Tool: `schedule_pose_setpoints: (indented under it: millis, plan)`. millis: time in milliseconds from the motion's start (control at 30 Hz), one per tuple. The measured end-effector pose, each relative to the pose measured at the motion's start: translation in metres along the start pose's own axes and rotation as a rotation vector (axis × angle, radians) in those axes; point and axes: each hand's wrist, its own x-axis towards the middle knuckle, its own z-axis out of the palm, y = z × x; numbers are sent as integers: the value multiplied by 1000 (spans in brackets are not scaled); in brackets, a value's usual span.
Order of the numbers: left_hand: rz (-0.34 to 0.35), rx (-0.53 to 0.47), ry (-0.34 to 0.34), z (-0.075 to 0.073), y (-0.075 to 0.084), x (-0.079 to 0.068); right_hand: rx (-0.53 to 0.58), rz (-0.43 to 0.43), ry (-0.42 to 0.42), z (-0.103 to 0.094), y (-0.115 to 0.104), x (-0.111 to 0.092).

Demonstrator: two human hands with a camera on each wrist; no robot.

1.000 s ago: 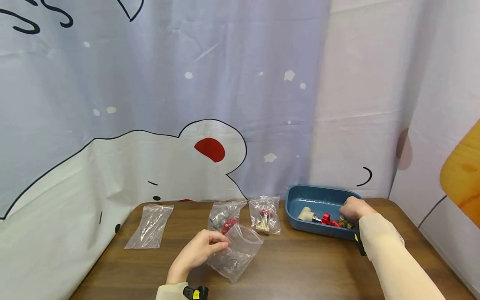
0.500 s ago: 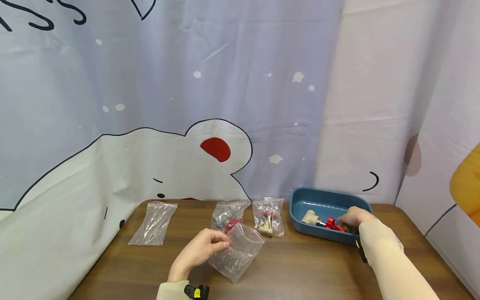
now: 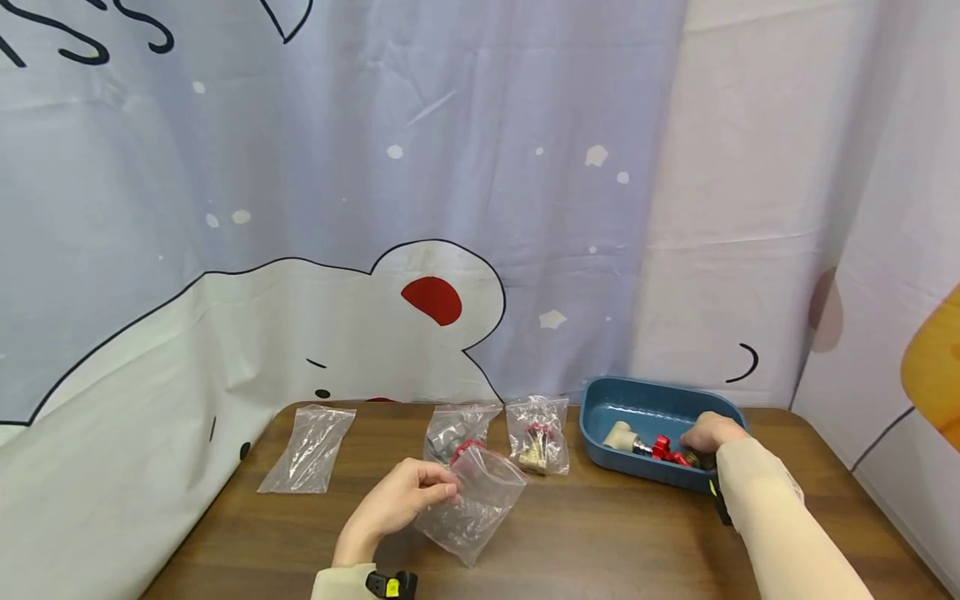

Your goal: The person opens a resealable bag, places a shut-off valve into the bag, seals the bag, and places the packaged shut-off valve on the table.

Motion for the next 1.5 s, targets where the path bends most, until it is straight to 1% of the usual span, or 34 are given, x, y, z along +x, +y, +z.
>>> schedule_pose_setpoints:
  millis: [100,167,267,467,600,733,833,967,1100,1133,1200,1300,1367,1500]
  plan:
    - [1,-12,-4,0,1,1,135,26,-9,0,-1,-5]
    - [-1,-14,-6,0,2,2,190,38,-15,1,-2,-7]
    - [-1,-12,-9,1,2,2,226,45,-35,2,-2,-8]
    - [2,1,-11,2,1,1,257,55,-84,3,1,-8]
    - [6,2,-10,3,0,1,335,59,-95,3,3,-8]
    - [5,2,-13,3,1,1,420,32,-154,1,6,-7]
    - [2,3,-12,3,1,2,406,-16,-190,-3,7,-7]
    - [-2,1,-13,3,1,2,327,-59,-155,-9,4,-8]
    - [-2,-32,-16,4,1,1,219,-111,-59,-22,-6,-14]
    - [1,-38,-14,4,1,1,189,-130,-34,-27,-11,-18]
    - [2,-51,-9,4,1,0,154,-155,24,-34,-18,-23]
    - [1,-56,-5,4,1,-1,161,-188,107,-42,-32,-31]
    - [0,-60,-6,4,1,-1,188,-215,160,-45,-42,-39]
    - [4,-69,-15,4,1,1,230,-277,254,-44,-68,-59]
